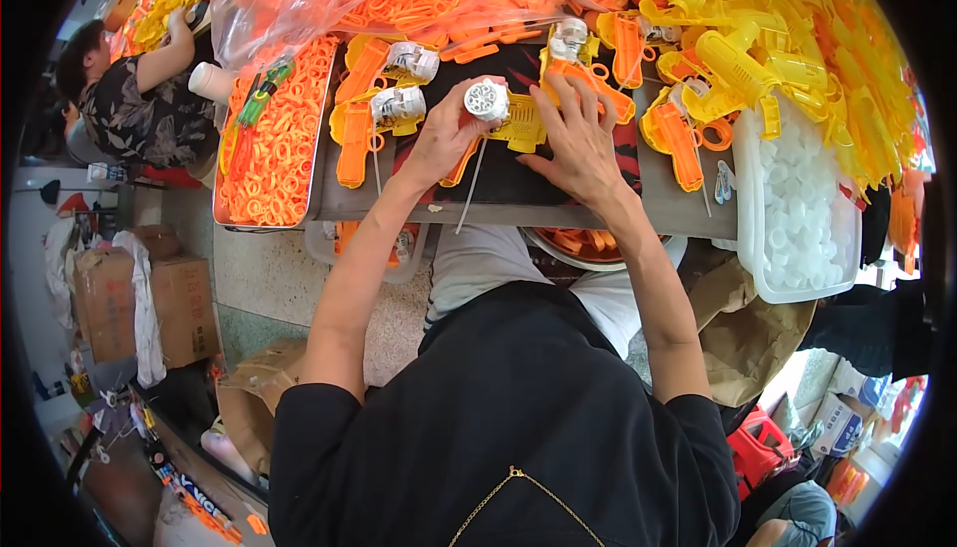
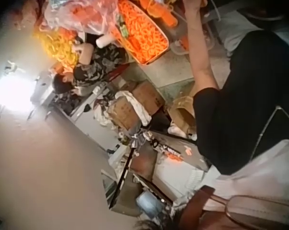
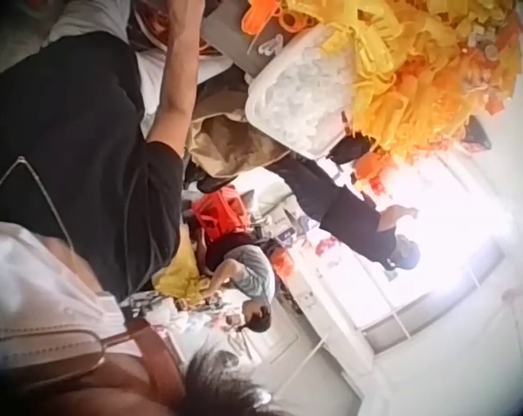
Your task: Assembling plastic toy components by hand at a workbench.
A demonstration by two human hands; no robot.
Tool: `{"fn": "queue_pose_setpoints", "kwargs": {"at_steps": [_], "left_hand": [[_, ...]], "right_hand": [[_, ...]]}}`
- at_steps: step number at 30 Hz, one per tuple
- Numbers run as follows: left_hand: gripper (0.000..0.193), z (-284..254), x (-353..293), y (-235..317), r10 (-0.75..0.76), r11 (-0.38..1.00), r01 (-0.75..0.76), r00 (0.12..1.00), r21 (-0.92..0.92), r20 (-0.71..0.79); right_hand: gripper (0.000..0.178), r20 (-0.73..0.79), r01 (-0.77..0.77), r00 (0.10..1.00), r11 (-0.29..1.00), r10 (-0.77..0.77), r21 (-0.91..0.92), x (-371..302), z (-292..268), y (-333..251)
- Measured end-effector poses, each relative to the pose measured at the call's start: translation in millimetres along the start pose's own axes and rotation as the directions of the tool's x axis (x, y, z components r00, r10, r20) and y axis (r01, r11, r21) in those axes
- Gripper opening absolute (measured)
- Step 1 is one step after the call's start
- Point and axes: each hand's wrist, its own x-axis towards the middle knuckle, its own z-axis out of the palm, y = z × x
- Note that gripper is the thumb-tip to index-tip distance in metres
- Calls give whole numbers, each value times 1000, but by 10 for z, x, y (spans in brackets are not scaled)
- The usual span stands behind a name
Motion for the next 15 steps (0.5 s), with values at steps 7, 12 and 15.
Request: {"fn": "queue_pose_setpoints", "kwargs": {"at_steps": [7,12,15], "left_hand": [[43,-2,8,-11,-54,990,44,996,-132,-75],[45,83,2,-10,82,987,-63,989,147,-124],[44,79,3,-39,82,983,-59,989,175,-126]], "right_hand": [[51,26,43,999,998,-44,52,-58,94,-86],[48,22,-6,1000,993,3,114,-96,113,-135],[50,14,21,1000,993,-22,118,-82,123,-106]]}}
